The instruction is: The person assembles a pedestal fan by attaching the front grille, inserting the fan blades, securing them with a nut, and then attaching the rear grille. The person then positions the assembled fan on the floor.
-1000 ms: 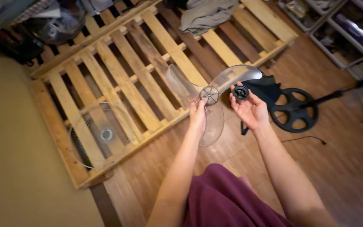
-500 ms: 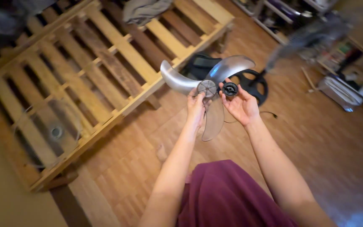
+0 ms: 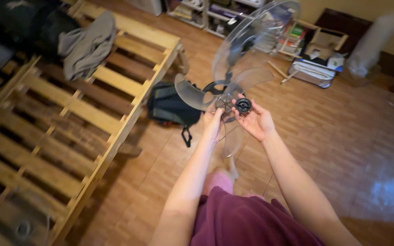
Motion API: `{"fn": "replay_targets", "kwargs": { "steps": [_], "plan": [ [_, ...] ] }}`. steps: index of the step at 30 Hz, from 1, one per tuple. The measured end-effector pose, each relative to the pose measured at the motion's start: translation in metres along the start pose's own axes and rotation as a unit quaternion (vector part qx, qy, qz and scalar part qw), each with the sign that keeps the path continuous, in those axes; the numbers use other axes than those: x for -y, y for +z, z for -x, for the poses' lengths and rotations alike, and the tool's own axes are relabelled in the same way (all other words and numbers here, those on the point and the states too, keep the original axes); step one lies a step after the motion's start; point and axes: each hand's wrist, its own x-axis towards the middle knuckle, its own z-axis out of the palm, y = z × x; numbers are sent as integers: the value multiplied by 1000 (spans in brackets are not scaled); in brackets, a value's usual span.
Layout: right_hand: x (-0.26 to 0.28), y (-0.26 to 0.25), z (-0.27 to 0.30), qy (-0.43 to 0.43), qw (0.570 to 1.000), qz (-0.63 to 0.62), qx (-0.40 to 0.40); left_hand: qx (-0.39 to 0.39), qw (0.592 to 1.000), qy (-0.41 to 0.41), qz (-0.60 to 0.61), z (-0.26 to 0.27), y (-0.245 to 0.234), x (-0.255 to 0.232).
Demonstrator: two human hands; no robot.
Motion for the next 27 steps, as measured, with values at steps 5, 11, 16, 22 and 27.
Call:
{"fn": "replay_targets", "kwargs": {
  "steps": [5,11,16,22,27],
  "plan": [
    [74,-22,-19,-18,999,18,-41,-40,998,-48,-31,-62,47,40],
    [154,-41,-43,-19,992,42,-117,-42,997,-20,-53,-113,89,75],
    [192,-52,-65,-19,988,25,-149,-59,993,-12,-97,-149,97,97],
    [225,-86,-98,19,980,24,-195,-62,990,-8,-125,-178,96,111],
    [247,-137,-129,47,928,286,-235,-88,990,63,-94,-199,100,138]
  ]
}}
